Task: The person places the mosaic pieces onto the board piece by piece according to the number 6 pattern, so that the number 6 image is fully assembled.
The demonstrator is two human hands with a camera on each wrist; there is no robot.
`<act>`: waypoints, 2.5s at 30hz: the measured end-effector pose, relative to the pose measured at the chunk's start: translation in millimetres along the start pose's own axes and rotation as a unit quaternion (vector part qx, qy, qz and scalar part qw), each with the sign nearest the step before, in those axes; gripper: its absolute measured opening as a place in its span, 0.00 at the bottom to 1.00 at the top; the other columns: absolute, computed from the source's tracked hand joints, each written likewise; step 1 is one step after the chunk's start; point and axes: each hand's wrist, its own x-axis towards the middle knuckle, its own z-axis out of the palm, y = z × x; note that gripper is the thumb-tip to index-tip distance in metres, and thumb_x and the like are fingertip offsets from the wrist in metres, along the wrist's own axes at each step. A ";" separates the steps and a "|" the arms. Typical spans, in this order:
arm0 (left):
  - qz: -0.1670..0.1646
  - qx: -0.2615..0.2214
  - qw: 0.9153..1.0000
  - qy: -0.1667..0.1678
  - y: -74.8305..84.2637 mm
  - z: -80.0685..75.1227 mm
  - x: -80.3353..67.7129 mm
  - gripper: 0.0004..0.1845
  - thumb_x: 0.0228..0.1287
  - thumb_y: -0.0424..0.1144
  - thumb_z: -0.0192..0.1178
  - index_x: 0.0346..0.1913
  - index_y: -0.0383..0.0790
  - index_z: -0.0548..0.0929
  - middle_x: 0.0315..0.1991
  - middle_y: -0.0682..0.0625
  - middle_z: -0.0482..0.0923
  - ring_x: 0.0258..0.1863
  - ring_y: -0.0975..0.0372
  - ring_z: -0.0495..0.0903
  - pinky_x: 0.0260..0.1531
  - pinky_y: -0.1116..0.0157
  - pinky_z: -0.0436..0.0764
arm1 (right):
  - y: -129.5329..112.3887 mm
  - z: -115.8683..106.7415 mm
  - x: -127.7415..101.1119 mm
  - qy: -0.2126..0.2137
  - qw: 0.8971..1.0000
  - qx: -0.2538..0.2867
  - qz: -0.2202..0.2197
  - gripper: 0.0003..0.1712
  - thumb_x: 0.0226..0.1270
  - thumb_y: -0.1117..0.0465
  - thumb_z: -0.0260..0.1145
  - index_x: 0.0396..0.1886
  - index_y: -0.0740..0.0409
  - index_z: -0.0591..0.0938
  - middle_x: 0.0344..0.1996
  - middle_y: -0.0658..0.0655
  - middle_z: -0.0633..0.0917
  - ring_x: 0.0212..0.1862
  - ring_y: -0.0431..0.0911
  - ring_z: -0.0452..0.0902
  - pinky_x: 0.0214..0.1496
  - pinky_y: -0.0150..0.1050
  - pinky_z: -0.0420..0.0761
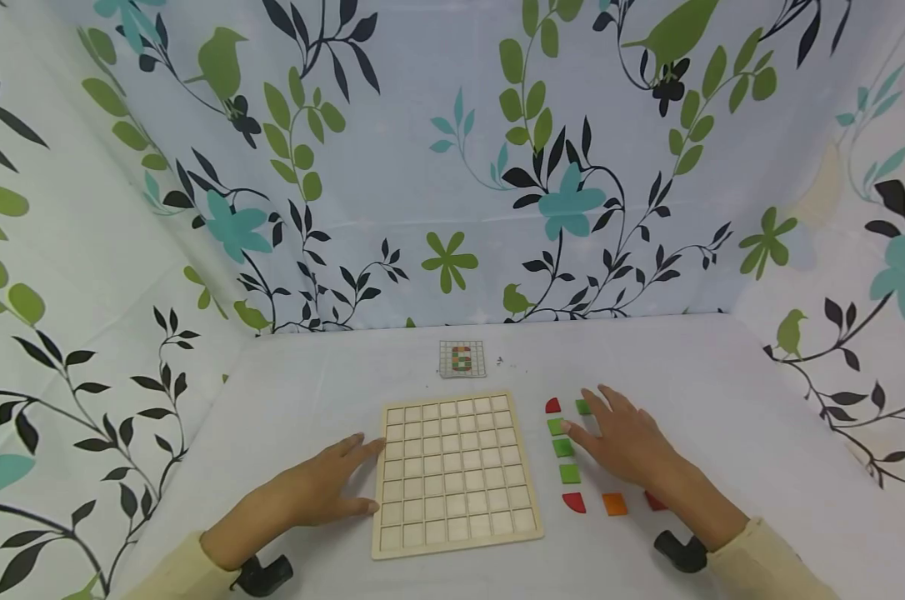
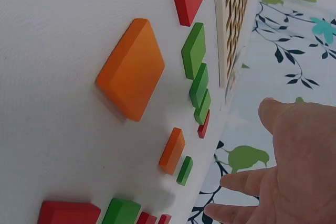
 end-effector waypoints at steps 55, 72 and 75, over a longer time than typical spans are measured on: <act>-0.004 -0.015 1.000 -0.013 -1.4 0.7 -0.2 0.45 0.59 0.58 0.70 0.76 0.49 0.65 0.75 0.36 0.57 0.71 0.42 0.60 0.59 0.40 0.71 | 88.8 6.3 28.1 0.018 0.991 0.128 0.010 0.18 0.67 0.63 0.70 0.53 0.66 0.82 0.42 0.59 0.81 0.42 0.53 0.76 0.47 0.52 0.82; -0.007 -0.016 1.000 -0.015 0.1 -1.0 -0.9 0.45 0.60 0.59 0.69 0.77 0.51 0.64 0.75 0.37 0.56 0.71 0.43 0.60 0.58 0.42 0.72 | 90.7 11.7 29.2 0.029 0.991 0.134 0.005 0.14 0.70 0.64 0.67 0.51 0.68 0.81 0.39 0.58 0.82 0.40 0.51 0.75 0.43 0.42 0.84; -0.010 -0.017 1.000 -0.018 -0.3 0.2 0.3 0.45 0.60 0.59 0.69 0.77 0.52 0.64 0.75 0.37 0.56 0.72 0.43 0.60 0.58 0.42 0.72 | 89.1 11.2 28.3 0.031 0.991 0.126 -0.002 0.14 0.70 0.65 0.67 0.51 0.68 0.81 0.39 0.58 0.81 0.39 0.51 0.75 0.43 0.42 0.83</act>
